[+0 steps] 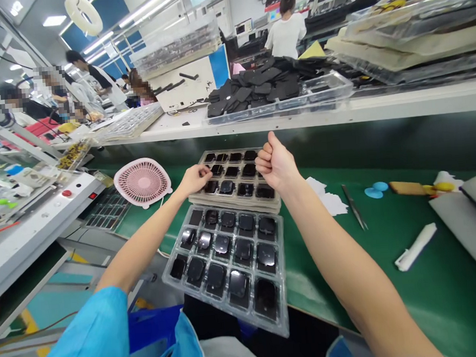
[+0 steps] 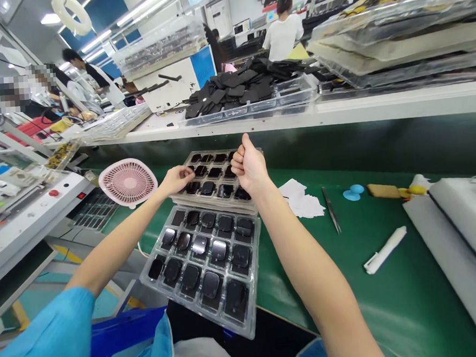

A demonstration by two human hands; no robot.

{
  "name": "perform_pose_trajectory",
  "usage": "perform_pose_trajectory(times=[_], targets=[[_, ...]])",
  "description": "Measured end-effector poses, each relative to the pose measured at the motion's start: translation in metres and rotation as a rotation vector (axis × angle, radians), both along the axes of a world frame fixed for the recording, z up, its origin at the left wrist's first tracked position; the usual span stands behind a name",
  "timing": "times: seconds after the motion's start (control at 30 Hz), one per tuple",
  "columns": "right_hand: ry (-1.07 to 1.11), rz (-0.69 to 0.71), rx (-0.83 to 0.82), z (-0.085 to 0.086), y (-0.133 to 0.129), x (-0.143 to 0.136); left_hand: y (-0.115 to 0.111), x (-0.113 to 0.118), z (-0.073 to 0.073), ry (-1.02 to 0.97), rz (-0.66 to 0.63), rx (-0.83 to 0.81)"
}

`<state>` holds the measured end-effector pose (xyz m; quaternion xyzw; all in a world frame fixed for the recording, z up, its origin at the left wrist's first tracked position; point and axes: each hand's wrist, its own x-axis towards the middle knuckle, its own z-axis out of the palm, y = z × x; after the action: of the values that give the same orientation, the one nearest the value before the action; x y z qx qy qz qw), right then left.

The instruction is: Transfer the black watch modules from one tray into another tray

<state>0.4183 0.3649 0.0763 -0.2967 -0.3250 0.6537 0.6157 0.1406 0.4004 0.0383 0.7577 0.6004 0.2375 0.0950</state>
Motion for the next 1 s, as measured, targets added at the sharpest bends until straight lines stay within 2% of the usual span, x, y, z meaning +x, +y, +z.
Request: perform_pose_trajectory(times=[0.1,0.2,0.3,0.43,0.57,0.63,0.77,0.83,1.0], targets=[[-0.048,-0.023,0.031,-0.001,-0.003,-0.003,0.026,0.011,0.0,0.042,0.001,-0.021],[-0.097,-0.034,0.083,0.001,-0.008,-0.002,0.041,0.017,0.003,0.183,-0.003,-0.029],[-0.143,-0.024,0.108,0.004,-0.013,-0.002,0.042,0.02,0.008,0.288,0.049,-0.066],[-0.205,0.01,0.117,0.006,-0.016,-0.007,0.033,0.029,0.016,0.415,0.107,-0.133],[-0.312,-0.048,0.191,0.002,-0.018,-0.015,0.031,0.035,0.021,0.529,0.107,-0.127],[-0.347,-0.086,0.215,0.001,-0.019,-0.017,0.035,0.032,0.023,0.458,0.082,-0.187],[-0.325,-0.092,0.18,0.001,-0.021,-0.018,0.04,0.019,0.021,0.164,0.047,-0.298],[-0.299,-0.093,0.164,0.002,-0.021,-0.018,0.04,0.015,0.016,0.097,0.022,-0.256],[-0.247,-0.165,0.164,0.002,-0.022,-0.017,0.033,0.011,0.003,-0.041,-0.043,-0.008]])
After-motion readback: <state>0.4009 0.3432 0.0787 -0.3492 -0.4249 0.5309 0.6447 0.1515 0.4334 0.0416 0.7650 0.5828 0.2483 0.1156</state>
